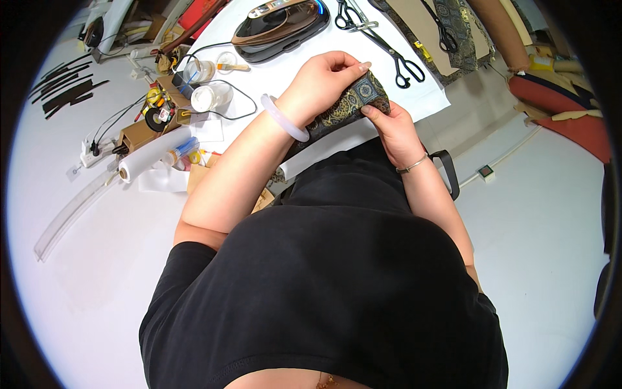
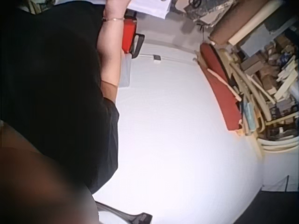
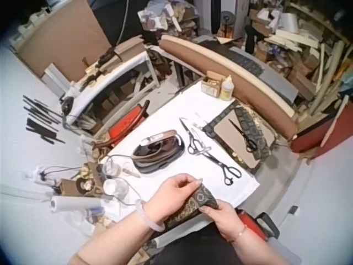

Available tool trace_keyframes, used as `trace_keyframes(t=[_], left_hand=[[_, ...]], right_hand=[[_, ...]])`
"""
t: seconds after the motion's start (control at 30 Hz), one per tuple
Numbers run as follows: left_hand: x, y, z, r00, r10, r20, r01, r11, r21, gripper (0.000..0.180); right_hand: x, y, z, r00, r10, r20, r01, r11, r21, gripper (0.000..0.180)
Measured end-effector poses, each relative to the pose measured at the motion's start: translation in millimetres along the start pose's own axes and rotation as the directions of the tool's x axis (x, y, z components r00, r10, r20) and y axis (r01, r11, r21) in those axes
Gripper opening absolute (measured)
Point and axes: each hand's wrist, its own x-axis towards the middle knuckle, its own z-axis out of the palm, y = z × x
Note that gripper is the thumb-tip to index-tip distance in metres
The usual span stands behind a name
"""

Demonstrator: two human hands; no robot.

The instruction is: The person smooths and presses a patterned fabric onto a curved wooden frame using hands and a small iron. They repeatedly adjust the fabric edges, lift and reposition the frame, and use the iron to set the material. The person also handles a rectangular frame with fabric and cardboard backing, placing it aside.

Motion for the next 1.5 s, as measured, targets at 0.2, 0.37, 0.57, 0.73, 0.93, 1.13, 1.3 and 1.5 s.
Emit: trace_keyframes(t=[0.2, 0.37, 0.57, 0.73, 0.93, 1.13, 1.3, 1.5], left_hand=[[2, -6, -2, 0.997, 0.073, 0.032, -0.074, 0.996, 0.048, 0.022], [1, -6, 2, 0.992, 0.12, 0.046, -0.121, 0.992, 0.032, 0.022], [1, -5, 7, 0.977, 0.215, -0.006, -0.214, 0.971, 0.106, 0.022], [3, -3, 6, 0.937, 0.345, -0.047, -0.319, 0.905, 0.28, 0.024], [3, -4, 4, 0.912, 0.41, -0.029, -0.371, 0.852, 0.368, 0.021], [3, -2, 4, 0.91, 0.415, -0.019, -0.378, 0.845, 0.377, 0.021], [1, 0, 5, 0.882, 0.472, -0.018, -0.419, 0.798, 0.433, 0.02], [3, 2, 4, 0.904, 0.424, -0.045, -0.382, 0.851, 0.36, 0.022]], right_hand=[[-10, -5, -4, 1.0, 0.018, 0.004, -0.017, 1.0, -0.011, 0.029], [-16, -9, -8, 0.999, 0.028, 0.017, -0.028, 1.0, 0.009, 0.032], [-14, -13, -8, 0.999, 0.002, 0.041, -0.004, 0.999, 0.052, 0.041], [-13, -12, -6, 1.0, -0.012, 0.022, 0.008, 0.987, 0.16, 0.042], [-12, -18, -10, 0.998, -0.048, -0.027, 0.051, 0.993, 0.109, 0.032], [-10, -22, -7, 0.994, -0.069, -0.087, 0.066, 0.997, -0.04, 0.025], [-5, -23, -8, 0.99, -0.1, -0.098, 0.085, 0.986, -0.141, 0.024], [-1, -23, -5, 0.988, -0.104, -0.112, 0.087, 0.985, -0.146, 0.022]])
